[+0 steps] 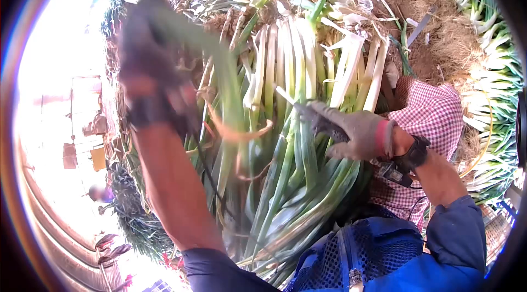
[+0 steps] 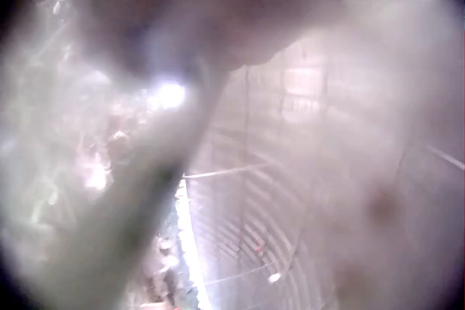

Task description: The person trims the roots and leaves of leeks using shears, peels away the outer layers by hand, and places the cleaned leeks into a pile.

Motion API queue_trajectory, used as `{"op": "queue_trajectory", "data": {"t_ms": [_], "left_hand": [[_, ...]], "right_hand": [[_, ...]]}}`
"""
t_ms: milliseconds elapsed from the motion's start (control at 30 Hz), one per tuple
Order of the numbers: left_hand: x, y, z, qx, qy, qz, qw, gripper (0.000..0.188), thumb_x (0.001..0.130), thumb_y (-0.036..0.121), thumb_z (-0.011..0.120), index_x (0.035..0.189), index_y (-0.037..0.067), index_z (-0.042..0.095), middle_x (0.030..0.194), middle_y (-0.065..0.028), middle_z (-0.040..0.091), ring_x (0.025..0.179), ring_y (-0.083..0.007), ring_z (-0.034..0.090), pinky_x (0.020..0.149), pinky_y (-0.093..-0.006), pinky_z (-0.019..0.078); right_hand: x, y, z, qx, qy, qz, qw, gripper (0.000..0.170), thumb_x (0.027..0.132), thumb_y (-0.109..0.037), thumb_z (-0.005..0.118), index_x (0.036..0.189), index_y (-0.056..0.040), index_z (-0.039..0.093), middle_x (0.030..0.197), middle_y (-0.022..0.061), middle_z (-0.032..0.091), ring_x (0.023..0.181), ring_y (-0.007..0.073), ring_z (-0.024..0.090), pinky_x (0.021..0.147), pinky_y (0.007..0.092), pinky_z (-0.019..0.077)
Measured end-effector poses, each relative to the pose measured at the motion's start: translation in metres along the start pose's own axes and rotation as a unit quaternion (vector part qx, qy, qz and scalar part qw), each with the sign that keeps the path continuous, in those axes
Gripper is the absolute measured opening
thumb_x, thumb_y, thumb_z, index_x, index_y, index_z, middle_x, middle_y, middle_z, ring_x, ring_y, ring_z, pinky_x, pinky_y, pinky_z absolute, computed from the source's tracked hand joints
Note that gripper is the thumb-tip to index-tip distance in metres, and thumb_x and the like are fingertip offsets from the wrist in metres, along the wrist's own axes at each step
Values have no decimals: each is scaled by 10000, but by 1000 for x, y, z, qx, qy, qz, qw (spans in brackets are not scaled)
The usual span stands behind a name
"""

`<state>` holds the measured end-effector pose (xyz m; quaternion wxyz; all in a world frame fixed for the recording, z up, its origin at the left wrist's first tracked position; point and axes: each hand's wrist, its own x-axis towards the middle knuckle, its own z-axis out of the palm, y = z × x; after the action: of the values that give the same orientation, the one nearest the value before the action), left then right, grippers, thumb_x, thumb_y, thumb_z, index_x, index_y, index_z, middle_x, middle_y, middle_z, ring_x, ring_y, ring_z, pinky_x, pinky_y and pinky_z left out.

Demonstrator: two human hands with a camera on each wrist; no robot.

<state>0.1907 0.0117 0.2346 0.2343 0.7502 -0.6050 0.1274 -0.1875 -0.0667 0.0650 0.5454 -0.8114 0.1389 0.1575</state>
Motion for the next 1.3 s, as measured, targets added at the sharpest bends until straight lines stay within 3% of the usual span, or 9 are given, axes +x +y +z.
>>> {"op": "queue_trajectory", "data": {"t_ms": [33, 67, 100, 133, 267, 767, 1000, 1100, 1300], "left_hand": [[36, 4, -7, -392, 37, -167, 904, 453, 1081, 360, 552, 1327, -20, 579, 1108, -163, 691, 1112, -265, 686, 993, -362, 562], [66, 21, -17, -709, 68, -298, 635, 531, 1082, 325, 549, 1451, -53, 501, 1230, -206, 675, 1260, -304, 652, 1123, -382, 530], [68, 39, -19, -739, 62, -301, 599, 590, 1104, 336, 507, 1539, -21, 329, 1543, -259, 492, 1470, -348, 465, 1248, -417, 400], [43, 30, 2, -474, 44, -192, 858, 606, 1093, 347, 531, 1543, -10, 339, 1538, -248, 499, 1431, -332, 504, 1239, -438, 406], [-69, 6, 96, -184, -202, -217, 937, 380, 1005, 138, 597, 1361, 9, 633, 1254, -144, 689, 1056, -222, 679, 977, -362, 541], [-219, 64, 126, 187, -312, -292, 884, 309, 862, 224, 711, 1162, 155, 730, 1090, -130, 749, 999, -377, 724, 854, -490, 572], [-206, 38, 118, 86, -299, -310, 898, 210, 825, 167, 770, 1013, 73, 762, 936, -161, 788, 880, -340, 758, 800, -433, 585], [-188, 39, 101, -182, -338, -455, 803, 351, 779, 60, 828, 1101, -39, 732, 915, -39, 758, 796, -94, 661, 719, -265, 548], [-184, 68, 65, -328, -344, -477, 740, 536, 822, 17, 794, 1333, -57, 652, 1002, -50, 752, 763, -87, 663, 678, -246, 538]], "right_hand": [[-1, 2, -2, -1, 22, 14, 1000, 1020, 894, -406, 759, 1683, -129, 175, 1177, 276, 716, 1071, 407, 724, 958, 431, 546], [-1, 2, -1, -1, 22, 12, 1000, 1020, 894, -406, 759, 1683, -129, 175, 1177, 276, 716, 1071, 407, 724, 958, 431, 546], [-2, 2, -2, 26, 81, 17, 996, 1016, 901, -398, 751, 1684, -124, 165, 1177, 280, 714, 1071, 409, 724, 953, 428, 547], [-3, 4, -3, 53, 139, 24, 989, 1011, 909, -391, 744, 1685, -120, 154, 1176, 285, 713, 1070, 410, 724, 949, 425, 549], [-2, 0, -4, 76, 0, -9, 997, 996, 914, -391, 728, 1686, -111, 163, 1004, 230, 732, 901, 375, 737, 853, 390, 559], [133, -22, -36, -95, 45, 110, 988, 899, 888, -389, 746, 1628, -112, 318, 1149, 210, 741, 1007, 361, 737, 912, 426, 562], [135, -17, -44, -65, 71, 83, 992, 839, 898, -415, 717, 1600, -105, 379, 1122, 212, 736, 973, 313, 733, 879, 401, 556], [97, -18, -28, -43, 8, 91, 995, 907, 901, -361, 719, 1660, -190, 254, 1146, 177, 739, 960, 302, 735, 906, 404, 550], [25, -20, -27, -60, 5, 84, 995, 1073, 880, -389, 741, 1698, -144, 90, 1151, 264, 727, 998, 400, 732, 938, 434, 536]]}}
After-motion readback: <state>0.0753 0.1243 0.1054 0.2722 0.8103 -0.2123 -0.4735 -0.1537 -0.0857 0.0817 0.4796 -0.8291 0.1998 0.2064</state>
